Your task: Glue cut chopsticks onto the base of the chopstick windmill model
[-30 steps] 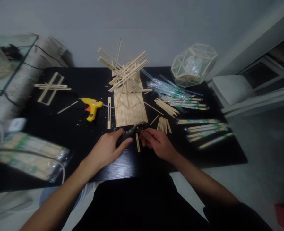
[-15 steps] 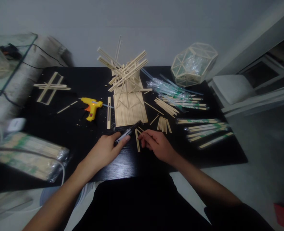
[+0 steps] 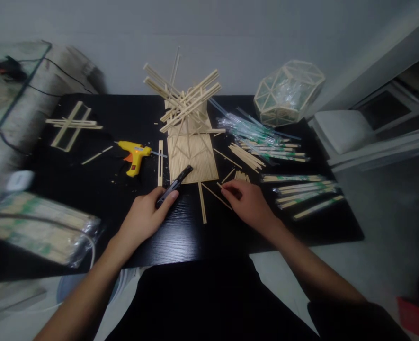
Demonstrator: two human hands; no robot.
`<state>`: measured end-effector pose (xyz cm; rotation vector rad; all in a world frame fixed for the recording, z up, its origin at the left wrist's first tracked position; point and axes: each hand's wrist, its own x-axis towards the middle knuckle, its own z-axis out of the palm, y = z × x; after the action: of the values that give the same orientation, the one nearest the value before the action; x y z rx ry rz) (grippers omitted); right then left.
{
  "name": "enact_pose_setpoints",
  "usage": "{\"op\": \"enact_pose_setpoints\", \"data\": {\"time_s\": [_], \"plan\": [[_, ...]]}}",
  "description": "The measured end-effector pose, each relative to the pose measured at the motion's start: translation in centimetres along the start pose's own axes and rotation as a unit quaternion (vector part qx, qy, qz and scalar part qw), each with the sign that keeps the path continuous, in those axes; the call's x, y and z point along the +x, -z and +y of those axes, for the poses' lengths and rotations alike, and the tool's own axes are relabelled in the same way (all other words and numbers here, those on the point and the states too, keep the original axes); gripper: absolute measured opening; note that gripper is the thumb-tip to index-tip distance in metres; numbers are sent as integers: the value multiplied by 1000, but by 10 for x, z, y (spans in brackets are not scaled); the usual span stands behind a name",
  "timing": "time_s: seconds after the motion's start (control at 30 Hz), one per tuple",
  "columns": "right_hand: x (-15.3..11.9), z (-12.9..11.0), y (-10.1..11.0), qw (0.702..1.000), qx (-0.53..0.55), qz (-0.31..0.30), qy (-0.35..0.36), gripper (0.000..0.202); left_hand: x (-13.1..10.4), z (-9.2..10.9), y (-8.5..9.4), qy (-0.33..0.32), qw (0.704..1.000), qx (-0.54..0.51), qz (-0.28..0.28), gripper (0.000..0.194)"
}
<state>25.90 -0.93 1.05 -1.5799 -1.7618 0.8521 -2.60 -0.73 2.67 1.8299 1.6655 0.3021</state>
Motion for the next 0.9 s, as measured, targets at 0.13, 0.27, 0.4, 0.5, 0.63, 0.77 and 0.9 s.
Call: {"op": "enact_pose_setpoints", "data": {"time_s": [0.13, 0.27, 0.4, 0.5, 0.63, 0.77, 0.9], "plan": [[6, -3, -5, 998, -65, -24, -8, 6, -2, -3, -3, 10, 1000, -24, 17, 60], [13, -5, -17, 996, -78, -36, -5, 7, -4, -4, -6, 15, 999, -34, 34, 58], [16, -7, -20, 996, -72, -49, 4, 7, -4, -5, -7, 9, 998, -35, 43, 56], [13, -7, -15, 997, -30, -74, 1, 8, -4, -5, -8, 8, 998, -37, 47, 55], [3, -6, 0, 986, 40, -159, 12, 17, -4, -5, -9, 14, 998, -33, 43, 55], [-8, -5, 14, 969, 17, -236, 69, 34, -3, -5, -9, 11, 999, -24, 42, 54], [-16, -4, 17, 951, -36, -281, 122, 43, -3, -5, -8, 18, 999, -27, 38, 55]]}}
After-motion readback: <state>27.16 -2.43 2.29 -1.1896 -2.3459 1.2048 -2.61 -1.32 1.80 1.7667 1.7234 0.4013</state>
